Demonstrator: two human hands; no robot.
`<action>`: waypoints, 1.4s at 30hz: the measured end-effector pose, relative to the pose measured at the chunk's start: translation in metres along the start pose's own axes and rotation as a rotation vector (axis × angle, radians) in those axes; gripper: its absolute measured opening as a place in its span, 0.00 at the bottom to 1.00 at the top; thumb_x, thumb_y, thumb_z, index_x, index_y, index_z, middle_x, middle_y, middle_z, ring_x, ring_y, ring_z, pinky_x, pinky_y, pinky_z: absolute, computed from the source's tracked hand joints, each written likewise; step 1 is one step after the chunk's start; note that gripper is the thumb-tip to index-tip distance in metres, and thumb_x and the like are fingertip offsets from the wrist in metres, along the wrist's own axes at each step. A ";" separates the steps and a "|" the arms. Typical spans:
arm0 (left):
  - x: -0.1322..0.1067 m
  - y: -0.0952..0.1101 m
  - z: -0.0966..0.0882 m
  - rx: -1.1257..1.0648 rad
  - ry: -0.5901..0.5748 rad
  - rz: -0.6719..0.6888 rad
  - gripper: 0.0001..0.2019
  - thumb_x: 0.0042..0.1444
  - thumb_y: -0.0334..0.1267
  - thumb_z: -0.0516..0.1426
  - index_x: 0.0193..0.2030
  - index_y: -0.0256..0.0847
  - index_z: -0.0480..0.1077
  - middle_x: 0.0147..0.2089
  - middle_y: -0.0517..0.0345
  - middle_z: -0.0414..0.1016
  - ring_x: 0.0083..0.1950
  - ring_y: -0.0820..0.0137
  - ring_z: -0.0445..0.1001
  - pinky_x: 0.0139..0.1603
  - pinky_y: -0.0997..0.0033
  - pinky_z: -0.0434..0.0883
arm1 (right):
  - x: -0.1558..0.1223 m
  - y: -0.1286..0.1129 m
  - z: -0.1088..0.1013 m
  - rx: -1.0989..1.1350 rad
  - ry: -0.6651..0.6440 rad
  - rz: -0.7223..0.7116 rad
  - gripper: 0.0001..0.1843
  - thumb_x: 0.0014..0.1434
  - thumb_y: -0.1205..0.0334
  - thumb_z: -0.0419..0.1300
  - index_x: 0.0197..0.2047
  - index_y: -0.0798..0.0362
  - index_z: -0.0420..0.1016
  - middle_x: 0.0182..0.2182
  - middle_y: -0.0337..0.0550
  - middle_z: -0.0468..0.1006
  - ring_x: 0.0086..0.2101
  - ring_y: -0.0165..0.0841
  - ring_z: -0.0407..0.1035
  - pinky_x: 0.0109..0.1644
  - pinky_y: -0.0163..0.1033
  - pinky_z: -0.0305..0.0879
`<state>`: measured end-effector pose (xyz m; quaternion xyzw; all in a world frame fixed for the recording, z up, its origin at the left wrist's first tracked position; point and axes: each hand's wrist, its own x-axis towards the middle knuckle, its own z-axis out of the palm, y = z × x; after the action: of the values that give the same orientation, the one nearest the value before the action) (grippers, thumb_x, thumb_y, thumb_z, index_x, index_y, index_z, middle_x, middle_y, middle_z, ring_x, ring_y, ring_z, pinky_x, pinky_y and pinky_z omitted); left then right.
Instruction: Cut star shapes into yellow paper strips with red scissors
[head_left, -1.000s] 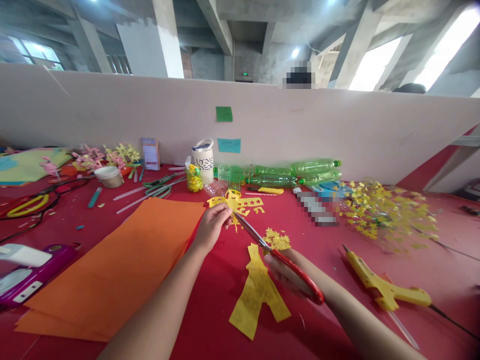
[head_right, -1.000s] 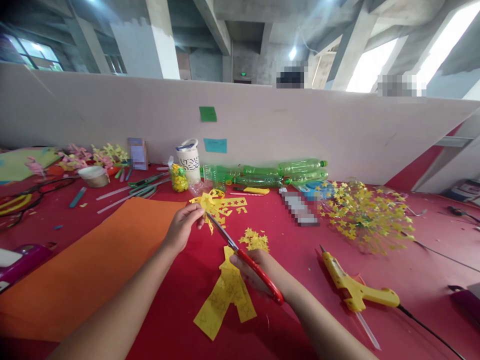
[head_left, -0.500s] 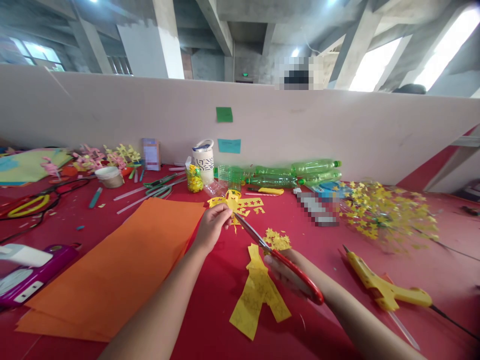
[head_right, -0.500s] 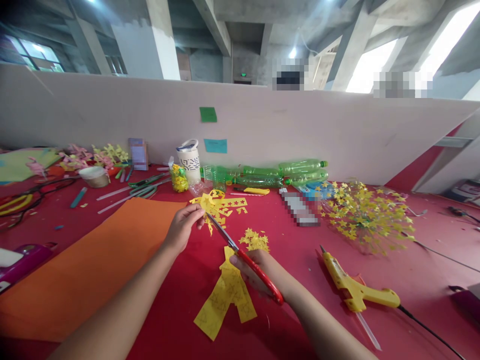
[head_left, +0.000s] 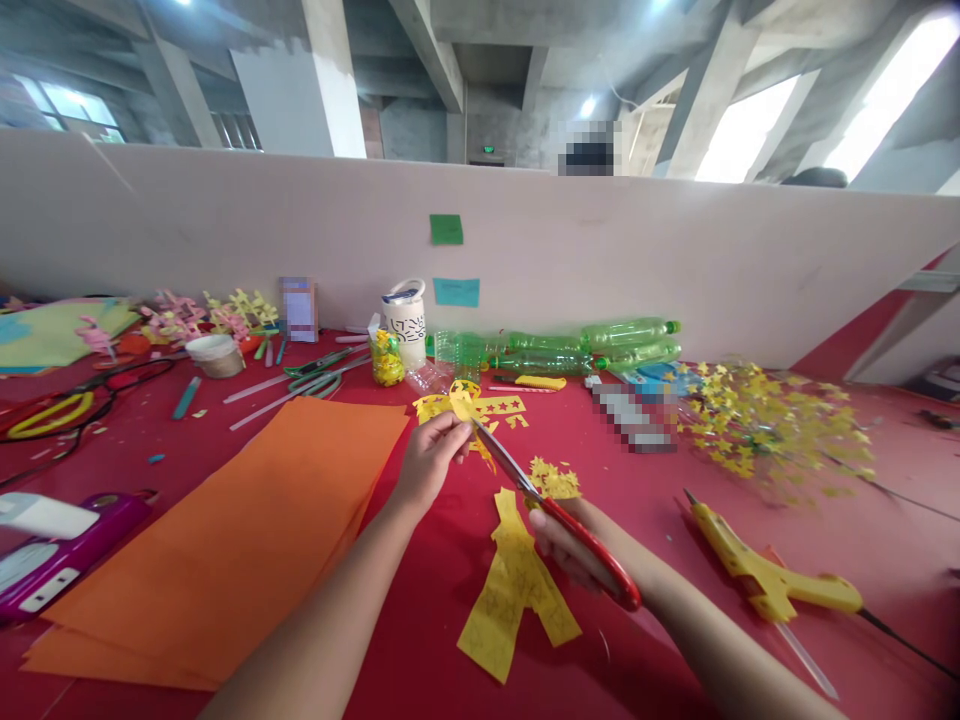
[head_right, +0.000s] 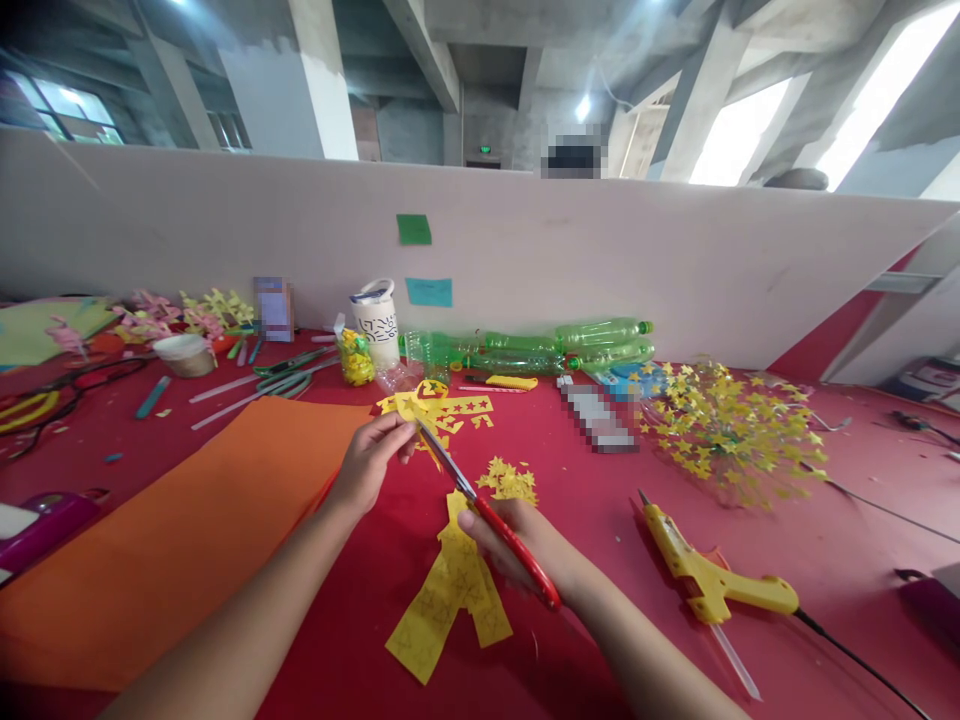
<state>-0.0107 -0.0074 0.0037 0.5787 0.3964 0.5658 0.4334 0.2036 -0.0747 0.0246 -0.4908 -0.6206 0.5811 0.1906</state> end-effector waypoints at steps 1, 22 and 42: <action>0.000 0.000 0.001 0.004 0.004 0.002 0.14 0.56 0.44 0.56 0.23 0.39 0.66 0.21 0.63 0.64 0.25 0.75 0.62 0.28 0.73 0.60 | 0.000 0.000 0.000 0.002 0.002 0.001 0.25 0.56 0.39 0.57 0.25 0.53 0.61 0.11 0.27 0.56 0.12 0.22 0.52 0.17 0.29 0.48; -0.007 -0.002 0.013 -0.043 0.111 -0.026 0.15 0.58 0.42 0.55 0.23 0.40 0.64 0.21 0.64 0.64 0.25 0.75 0.63 0.29 0.74 0.60 | -0.003 0.000 0.016 0.037 0.091 0.016 0.30 0.59 0.33 0.48 0.23 0.52 0.60 0.07 0.28 0.53 0.09 0.22 0.47 0.14 0.29 0.43; 0.002 -0.007 0.004 -0.069 0.206 -0.001 0.11 0.56 0.44 0.56 0.29 0.40 0.68 0.24 0.63 0.68 0.25 0.76 0.65 0.30 0.75 0.64 | 0.004 0.007 0.012 -0.059 0.131 0.077 0.31 0.54 0.31 0.53 0.22 0.53 0.60 0.10 0.30 0.57 0.10 0.21 0.51 0.13 0.28 0.45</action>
<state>-0.0059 -0.0035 -0.0026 0.5020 0.4195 0.6355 0.4102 0.1948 -0.0789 0.0139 -0.5568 -0.6042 0.5361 0.1936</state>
